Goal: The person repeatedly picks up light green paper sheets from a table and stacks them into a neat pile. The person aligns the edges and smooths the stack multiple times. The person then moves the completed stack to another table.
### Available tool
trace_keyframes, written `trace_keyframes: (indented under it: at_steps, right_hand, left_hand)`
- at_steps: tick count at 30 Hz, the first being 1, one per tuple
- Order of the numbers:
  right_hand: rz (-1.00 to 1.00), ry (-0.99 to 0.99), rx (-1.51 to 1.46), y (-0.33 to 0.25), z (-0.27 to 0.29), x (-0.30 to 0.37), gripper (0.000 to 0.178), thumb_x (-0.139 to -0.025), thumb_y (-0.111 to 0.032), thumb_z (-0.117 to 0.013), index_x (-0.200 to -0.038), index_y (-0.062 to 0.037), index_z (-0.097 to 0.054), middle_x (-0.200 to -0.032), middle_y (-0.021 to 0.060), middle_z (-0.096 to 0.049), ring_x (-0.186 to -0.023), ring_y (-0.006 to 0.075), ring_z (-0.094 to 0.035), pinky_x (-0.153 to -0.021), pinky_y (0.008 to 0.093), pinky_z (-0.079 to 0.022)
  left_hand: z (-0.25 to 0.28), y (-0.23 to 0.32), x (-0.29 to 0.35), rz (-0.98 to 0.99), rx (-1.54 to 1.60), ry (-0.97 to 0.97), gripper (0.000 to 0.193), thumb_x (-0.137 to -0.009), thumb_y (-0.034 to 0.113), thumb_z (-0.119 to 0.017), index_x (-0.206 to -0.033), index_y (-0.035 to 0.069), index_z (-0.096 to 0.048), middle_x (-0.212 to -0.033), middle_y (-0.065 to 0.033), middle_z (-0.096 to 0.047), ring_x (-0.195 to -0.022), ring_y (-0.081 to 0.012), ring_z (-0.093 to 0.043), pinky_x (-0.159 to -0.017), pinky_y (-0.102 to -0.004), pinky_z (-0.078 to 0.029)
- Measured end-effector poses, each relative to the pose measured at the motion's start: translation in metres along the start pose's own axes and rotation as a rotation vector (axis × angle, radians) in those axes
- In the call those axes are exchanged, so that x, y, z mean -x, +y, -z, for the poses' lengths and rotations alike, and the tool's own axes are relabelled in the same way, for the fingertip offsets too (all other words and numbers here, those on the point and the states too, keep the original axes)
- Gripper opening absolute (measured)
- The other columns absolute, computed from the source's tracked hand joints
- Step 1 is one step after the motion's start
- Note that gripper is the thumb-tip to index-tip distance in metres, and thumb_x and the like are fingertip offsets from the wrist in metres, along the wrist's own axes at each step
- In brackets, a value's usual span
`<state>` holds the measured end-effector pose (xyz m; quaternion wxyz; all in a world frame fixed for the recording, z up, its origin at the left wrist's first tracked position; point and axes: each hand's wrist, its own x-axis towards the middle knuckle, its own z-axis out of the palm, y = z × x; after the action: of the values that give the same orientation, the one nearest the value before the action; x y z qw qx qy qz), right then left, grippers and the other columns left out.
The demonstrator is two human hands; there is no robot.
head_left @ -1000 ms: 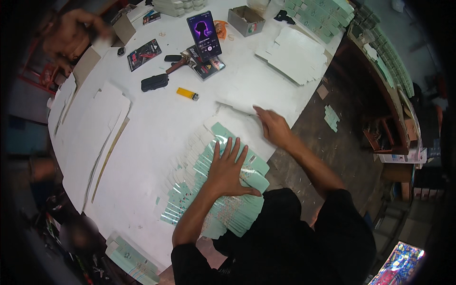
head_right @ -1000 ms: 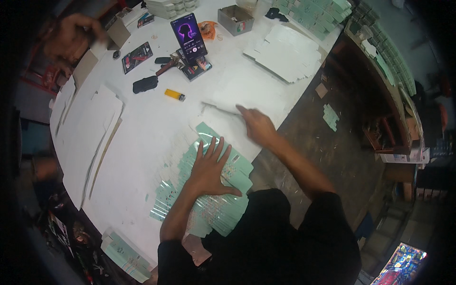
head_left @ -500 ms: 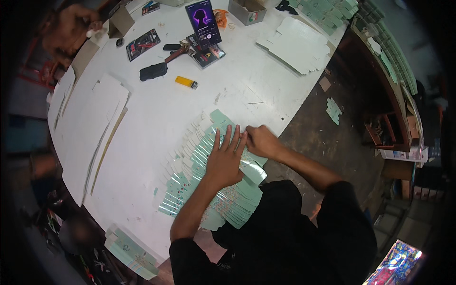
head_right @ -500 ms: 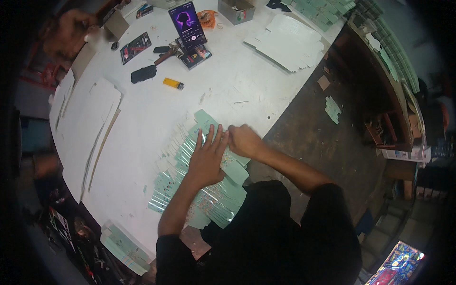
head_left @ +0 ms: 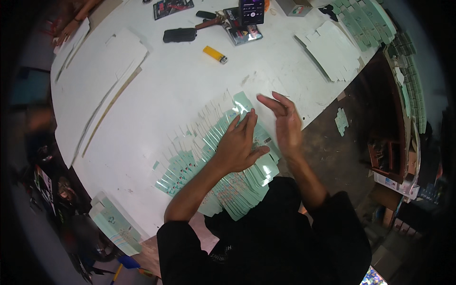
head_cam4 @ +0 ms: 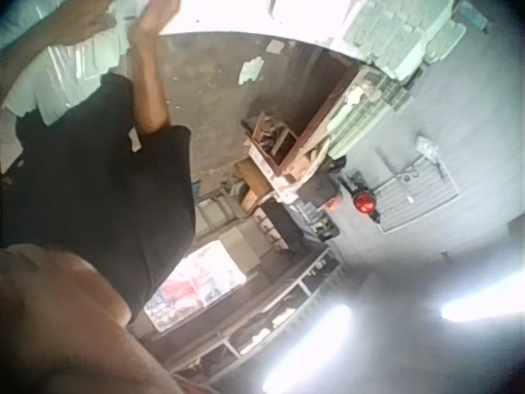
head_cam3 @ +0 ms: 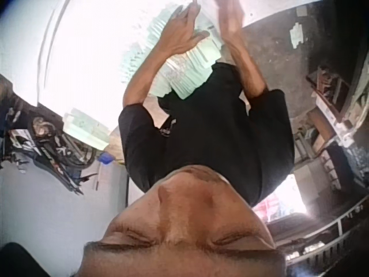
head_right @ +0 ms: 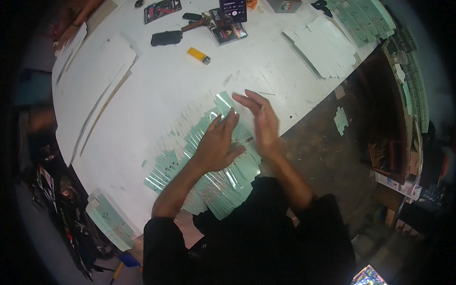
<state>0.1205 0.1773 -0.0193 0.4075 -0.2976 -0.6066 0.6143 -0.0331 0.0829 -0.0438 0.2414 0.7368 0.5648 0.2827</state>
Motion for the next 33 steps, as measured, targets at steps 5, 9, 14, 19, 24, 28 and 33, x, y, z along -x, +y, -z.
trace_keyframes:
  at_steps: [5,9,14,19,24,28,33]
  right_hand:
    - [0.240,-0.401,0.311,0.056,-0.004,0.010,0.110,-0.095,-0.075,-0.057,-0.161,0.0071,-0.027,-0.165,0.0360,-0.029,-0.157,0.0471,-0.027,-0.128,0.0563,-0.016]
    - [0.257,-0.801,1.021,0.028,-0.033,0.003,0.120,-0.083,-0.080,-0.066,-0.160,0.0052,-0.032,-0.169,0.0369,-0.014,-0.159,0.0539,-0.009,-0.125,0.0690,-0.006]
    - [0.216,-0.794,1.172,0.037,-0.050,0.007,0.121,-0.076,-0.073,-0.073,-0.163,0.0002,-0.030,-0.170,0.0357,-0.011,-0.159,0.0533,-0.001,-0.121,0.0765,-0.003]
    - [0.217,-0.791,1.067,0.046,-0.052,0.005,0.115,-0.075,-0.065,-0.079,-0.158,0.0034,-0.038,-0.165,0.0369,-0.023,-0.154,0.0552,-0.017,-0.121,0.0730,-0.012]
    - [0.347,-0.864,1.033,0.039,-0.050,0.012,0.105,-0.078,-0.055,-0.083,-0.155,0.0032,-0.043,-0.160,0.0340,-0.034,-0.151,0.0525,-0.026,-0.122,0.0665,-0.019]
    - [0.295,-0.797,0.930,0.038,-0.059,0.000,0.105,-0.082,-0.061,-0.079,-0.160,-0.0038,-0.040,-0.168,0.0334,-0.019,-0.156,0.0508,-0.017,-0.123,0.0668,-0.013]
    - [0.310,-0.760,1.136,0.038,-0.058,0.003,0.113,-0.081,-0.074,-0.074,-0.167,-0.0146,-0.031,-0.169,0.0387,-0.004,-0.157,0.0579,0.000,-0.116,0.0805,-0.001]
  left_hand:
    - [-0.002,-0.009,0.010,0.130,0.672,0.467,0.060,-0.102,0.018,-0.059,-0.152,-0.007,-0.037,-0.134,-0.0301,-0.063,-0.130,-0.0409,-0.060,-0.111,-0.0494,-0.045]
    - [0.005,-0.020,0.005,0.283,0.664,0.901,0.032,-0.105,0.014,-0.053,-0.131,-0.004,-0.055,-0.123,-0.0201,-0.065,-0.117,-0.0305,-0.064,-0.105,-0.0435,-0.047]
    - [0.002,-0.025,-0.004,0.359,0.695,0.950,0.024,-0.099,0.011,-0.060,-0.121,0.000,-0.060,-0.115,-0.0163,-0.065,-0.101,-0.0298,-0.063,-0.099,-0.0440,-0.045]
    - [0.010,-0.029,-0.010,0.174,0.437,0.902,0.022,-0.088,0.007,-0.072,-0.108,0.002,-0.063,-0.099,-0.0142,-0.065,-0.092,-0.0311,-0.062,-0.092,-0.0426,-0.044]
    - [0.022,-0.019,-0.025,-0.069,0.365,0.925,0.030,-0.078,0.012,-0.087,-0.104,0.007,-0.071,-0.087,-0.0044,-0.068,-0.082,-0.0268,-0.065,-0.089,-0.0445,-0.048]
    - [0.095,-0.006,0.011,-0.179,0.128,0.920,0.040,-0.075,0.010,-0.087,-0.112,0.005,-0.072,-0.107,-0.0102,-0.075,-0.100,-0.0268,-0.071,-0.102,-0.0496,-0.047]
    - [0.092,0.021,0.154,0.737,-0.354,0.859,0.082,-0.087,0.036,-0.082,-0.154,0.003,-0.049,-0.162,-0.0339,-0.032,-0.153,-0.0545,-0.024,-0.120,-0.0720,-0.014]
